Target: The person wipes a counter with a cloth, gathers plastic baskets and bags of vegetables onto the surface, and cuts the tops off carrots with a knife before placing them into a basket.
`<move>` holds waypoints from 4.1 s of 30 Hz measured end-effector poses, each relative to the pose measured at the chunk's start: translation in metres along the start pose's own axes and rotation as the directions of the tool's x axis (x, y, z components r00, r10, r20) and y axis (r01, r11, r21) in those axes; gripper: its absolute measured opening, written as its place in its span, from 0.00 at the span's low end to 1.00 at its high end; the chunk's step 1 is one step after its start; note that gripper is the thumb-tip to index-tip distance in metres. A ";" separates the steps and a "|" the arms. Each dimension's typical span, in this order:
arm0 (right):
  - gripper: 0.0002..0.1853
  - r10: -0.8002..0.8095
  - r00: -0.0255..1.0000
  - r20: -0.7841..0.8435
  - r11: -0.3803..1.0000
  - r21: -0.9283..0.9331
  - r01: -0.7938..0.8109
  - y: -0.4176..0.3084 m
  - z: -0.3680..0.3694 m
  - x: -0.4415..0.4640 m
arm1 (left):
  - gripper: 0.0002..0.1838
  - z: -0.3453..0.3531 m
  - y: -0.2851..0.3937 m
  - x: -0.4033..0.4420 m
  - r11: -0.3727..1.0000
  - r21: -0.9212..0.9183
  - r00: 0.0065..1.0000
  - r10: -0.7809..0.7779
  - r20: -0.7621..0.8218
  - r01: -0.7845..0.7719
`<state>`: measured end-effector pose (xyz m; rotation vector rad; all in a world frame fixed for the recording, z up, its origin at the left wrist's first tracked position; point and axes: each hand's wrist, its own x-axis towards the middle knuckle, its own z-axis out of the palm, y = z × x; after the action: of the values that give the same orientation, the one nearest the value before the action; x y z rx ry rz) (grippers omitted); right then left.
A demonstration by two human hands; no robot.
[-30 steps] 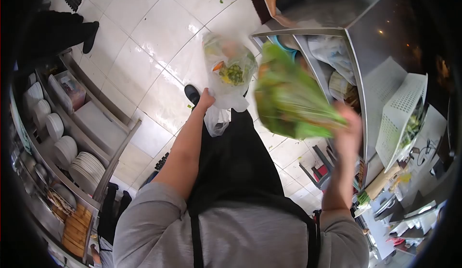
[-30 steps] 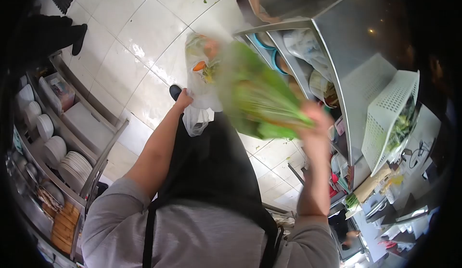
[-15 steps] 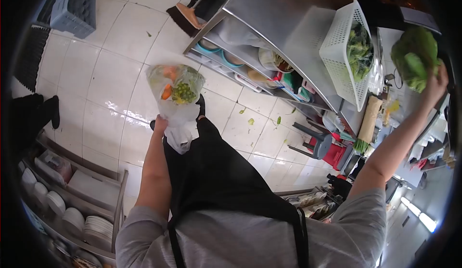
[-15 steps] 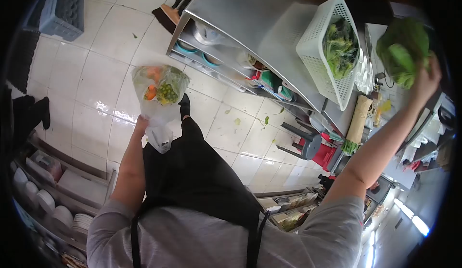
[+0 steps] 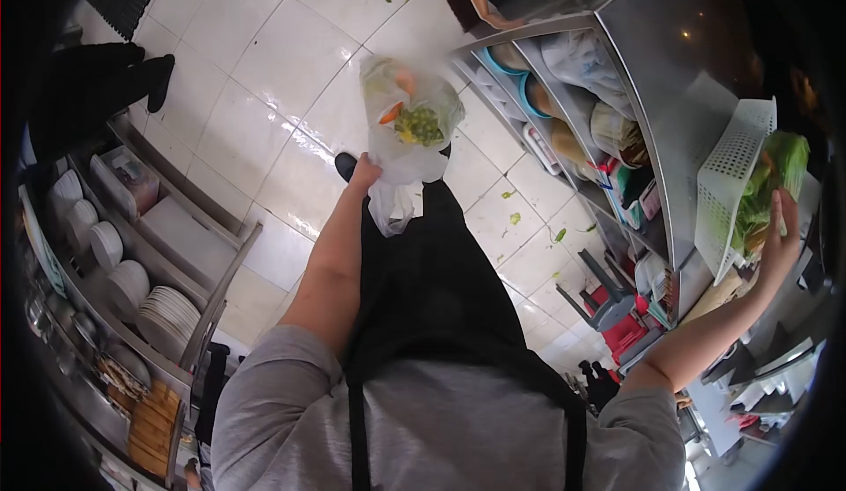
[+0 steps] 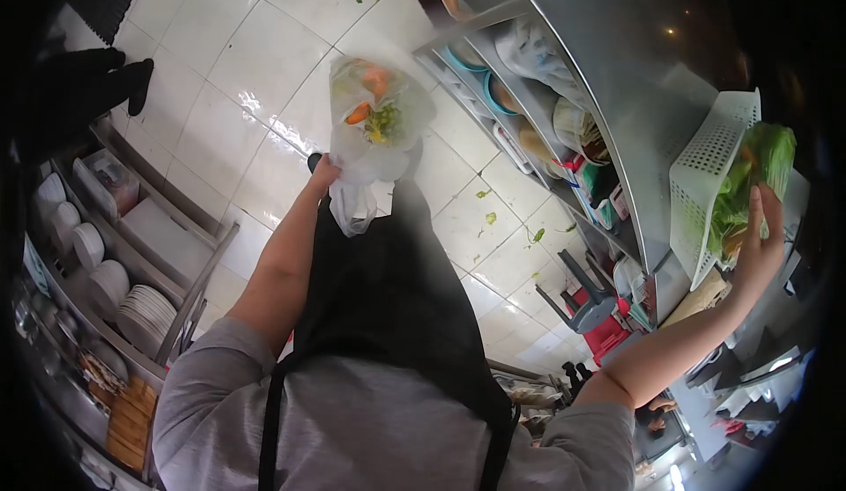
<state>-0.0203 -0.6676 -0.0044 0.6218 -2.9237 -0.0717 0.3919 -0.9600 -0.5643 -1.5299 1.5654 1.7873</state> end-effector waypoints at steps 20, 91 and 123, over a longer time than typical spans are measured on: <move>0.10 -0.651 0.396 0.648 0.758 0.531 0.378 -0.315 0.640 -0.218 | 0.33 0.012 0.020 -0.029 0.982 -0.078 0.980 0.178 0.092 -0.171; 0.10 0.174 0.980 -0.101 -0.318 0.936 0.153 -0.105 -0.146 -0.086 | 0.12 -0.096 0.727 -0.563 0.289 -0.404 0.055 0.864 0.500 -0.868; 0.09 0.491 0.821 -0.292 0.871 0.154 -0.466 -0.055 0.010 0.045 | 0.15 0.250 0.687 -0.314 -0.914 0.084 -0.565 0.316 0.762 -0.397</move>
<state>-0.0407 -0.7360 -0.0127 -0.1112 -2.6703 0.1849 -0.1495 -0.8671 0.0106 1.8048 3.2052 0.2331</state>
